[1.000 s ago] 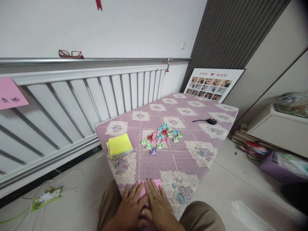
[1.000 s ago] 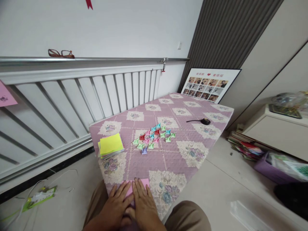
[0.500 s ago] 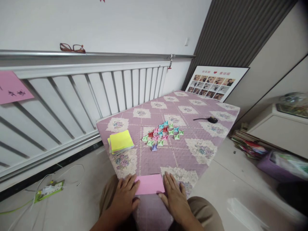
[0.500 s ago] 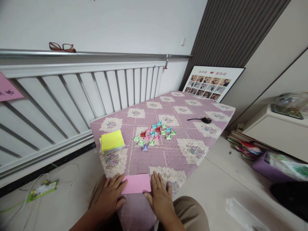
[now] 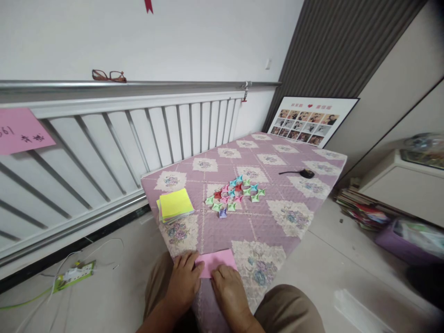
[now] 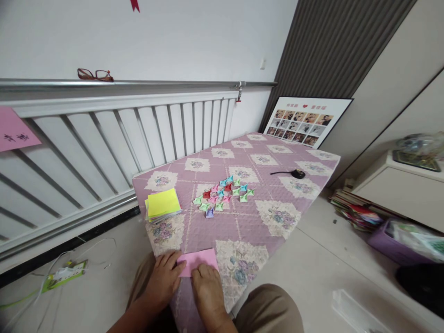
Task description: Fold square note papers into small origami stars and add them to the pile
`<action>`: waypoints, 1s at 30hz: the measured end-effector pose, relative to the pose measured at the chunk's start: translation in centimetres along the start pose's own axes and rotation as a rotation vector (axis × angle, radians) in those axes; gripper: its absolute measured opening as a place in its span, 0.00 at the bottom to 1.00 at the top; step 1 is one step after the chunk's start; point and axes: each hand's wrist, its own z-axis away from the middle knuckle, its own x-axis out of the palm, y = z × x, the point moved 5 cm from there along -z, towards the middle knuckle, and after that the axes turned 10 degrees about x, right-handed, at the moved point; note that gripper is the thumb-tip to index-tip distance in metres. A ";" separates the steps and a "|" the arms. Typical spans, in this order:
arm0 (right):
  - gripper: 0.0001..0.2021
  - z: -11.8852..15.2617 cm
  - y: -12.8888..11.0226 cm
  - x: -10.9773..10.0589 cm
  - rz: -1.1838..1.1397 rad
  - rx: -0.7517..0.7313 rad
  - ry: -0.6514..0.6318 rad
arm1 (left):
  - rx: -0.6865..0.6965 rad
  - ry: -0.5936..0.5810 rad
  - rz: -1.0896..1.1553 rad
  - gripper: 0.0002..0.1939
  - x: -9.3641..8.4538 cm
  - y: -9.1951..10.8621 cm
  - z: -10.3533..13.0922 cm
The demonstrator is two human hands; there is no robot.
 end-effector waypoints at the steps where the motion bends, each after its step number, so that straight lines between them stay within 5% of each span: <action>1: 0.08 0.1 0.3 0.1 0.006 -0.007 0.005 | 0.013 0.025 -0.001 0.18 -0.2 0.5 0.1; 9: 0.10 1.4 2.6 -0.4 -0.141 -0.043 0.044 | 0.190 0.088 0.126 0.13 0.3 5.0 0.8; 16: 0.10 2.0 3.9 -1.0 -0.307 -0.080 0.015 | 0.037 0.023 0.219 0.21 0.8 3.4 0.5; 30: 0.06 1.8 4.6 -2.2 -0.224 0.139 0.025 | -0.179 0.077 0.273 0.10 0.5 2.7 -1.1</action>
